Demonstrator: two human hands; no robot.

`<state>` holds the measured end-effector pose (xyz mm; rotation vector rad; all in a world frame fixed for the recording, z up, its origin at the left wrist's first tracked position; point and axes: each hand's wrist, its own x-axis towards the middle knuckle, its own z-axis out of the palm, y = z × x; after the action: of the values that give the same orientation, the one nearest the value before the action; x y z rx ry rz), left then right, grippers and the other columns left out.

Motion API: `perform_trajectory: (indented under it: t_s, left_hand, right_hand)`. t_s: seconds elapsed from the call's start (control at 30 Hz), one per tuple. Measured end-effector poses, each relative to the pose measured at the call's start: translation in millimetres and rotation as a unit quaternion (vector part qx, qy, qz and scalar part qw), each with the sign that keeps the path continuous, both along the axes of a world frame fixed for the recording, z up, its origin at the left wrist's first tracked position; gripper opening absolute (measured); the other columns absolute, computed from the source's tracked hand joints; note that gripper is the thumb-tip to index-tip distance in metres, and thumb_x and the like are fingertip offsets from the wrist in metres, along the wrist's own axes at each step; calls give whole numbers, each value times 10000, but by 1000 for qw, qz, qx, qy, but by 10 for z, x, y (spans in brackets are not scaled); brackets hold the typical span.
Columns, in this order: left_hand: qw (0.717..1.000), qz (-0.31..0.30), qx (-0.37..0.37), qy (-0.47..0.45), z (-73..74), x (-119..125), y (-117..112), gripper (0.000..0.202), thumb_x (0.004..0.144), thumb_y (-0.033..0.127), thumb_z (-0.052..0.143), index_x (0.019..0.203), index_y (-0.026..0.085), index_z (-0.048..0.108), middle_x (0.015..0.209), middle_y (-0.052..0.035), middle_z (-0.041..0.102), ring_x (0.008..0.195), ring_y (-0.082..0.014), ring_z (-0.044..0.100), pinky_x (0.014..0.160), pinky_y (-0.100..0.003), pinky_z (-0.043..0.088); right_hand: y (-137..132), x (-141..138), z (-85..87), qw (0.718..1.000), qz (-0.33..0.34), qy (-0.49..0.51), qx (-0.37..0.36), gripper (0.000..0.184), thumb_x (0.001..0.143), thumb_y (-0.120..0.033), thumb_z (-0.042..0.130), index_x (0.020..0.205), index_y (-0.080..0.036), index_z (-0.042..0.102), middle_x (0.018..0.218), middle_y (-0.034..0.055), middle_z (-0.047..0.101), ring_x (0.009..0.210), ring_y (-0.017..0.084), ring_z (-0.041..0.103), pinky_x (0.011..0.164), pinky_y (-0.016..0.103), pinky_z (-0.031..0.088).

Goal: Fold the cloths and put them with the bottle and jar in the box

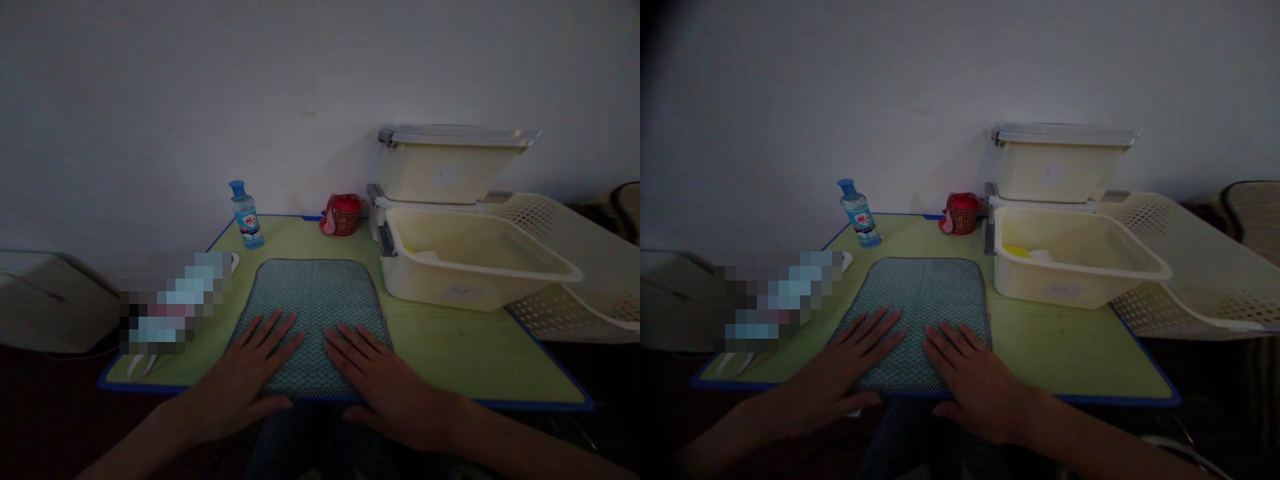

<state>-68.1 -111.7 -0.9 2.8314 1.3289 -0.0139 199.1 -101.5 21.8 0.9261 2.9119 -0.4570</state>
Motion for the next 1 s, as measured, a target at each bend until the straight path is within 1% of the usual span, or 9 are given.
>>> perform_trajectory:
  t_s: [0.1,0.23,0.37,0.5,0.6,0.67,0.73,0.87,1.0]
  left_hand:
    - [999,-14,-28,8,30,-14,-47,756,824,535,430,1392,347,-32,1496,-20,11,1364,-281,40,1078,-501,133]
    - [999,-20,-30,9,3,-36,-81,742,841,451,458,1394,345,-26,1499,-10,7,1367,-263,8,1087,-498,108]
    - [999,-27,-41,12,-9,-49,-138,716,854,267,452,1395,349,-10,1499,3,-9,1366,-252,-23,1090,-496,110]
    - [997,-28,-76,15,88,-44,-200,807,781,81,425,1392,355,-26,1497,8,-37,1365,-246,-34,1088,-507,110]
    - [993,-35,-116,15,190,-37,-221,848,746,47,419,1388,366,-33,1494,4,-58,1363,-252,-25,1082,-515,132]
    - [990,-40,-131,15,224,-37,-224,865,729,45,429,1390,360,-30,1493,-3,-68,1362,-257,-22,1081,-511,143]
    - [991,-44,-127,15,216,-44,-226,873,719,43,437,1393,353,-22,1492,-8,-77,1360,-260,-30,1083,-508,137]
    - [993,-52,-102,15,171,-73,-238,856,720,4,396,1393,354,-1,1493,5,-74,1361,-245,-37,1086,-510,118]
    - [989,-69,-134,2,279,-116,-241,876,689,-24,365,1400,326,-8,1499,11,6,1367,-210,27,1097,-470,145]
  right_hand:
    - [-49,13,-50,999,3,4,47,679,848,-350,492,1409,-139,174,1476,95,144,1357,237,94,1106,436,126]
    - [-111,6,-68,995,8,12,97,626,853,-292,490,1395,-125,225,1458,102,217,1346,239,156,1097,439,178]
    - [-185,19,-94,992,9,23,122,574,862,-259,465,1385,-137,261,1444,104,260,1331,236,212,1082,424,233]
    - [-242,70,-130,991,14,13,133,602,839,-150,446,1398,-147,221,1446,82,265,1330,220,217,1057,385,288]
    - [-268,85,-90,991,31,17,130,586,837,-119,406,1395,-142,226,1435,77,293,1323,206,239,1034,383,318]
    - [-283,70,-54,992,25,18,124,551,846,-177,424,1375,-130,278,1417,87,331,1305,215,281,1012,389,344]
    - [-298,43,-46,989,17,20,143,527,841,-219,450,1345,-113,335,1403,103,353,1285,241,315,994,405,364]
    - [-319,15,-94,977,30,14,211,504,800,-69,419,1303,-85,388,1380,121,386,1249,258,369,955,411,400]
    - [-311,42,-14,979,43,20,199,561,744,-6,397,1299,-85,387,1357,118,422,1229,234,400,947,396,412]
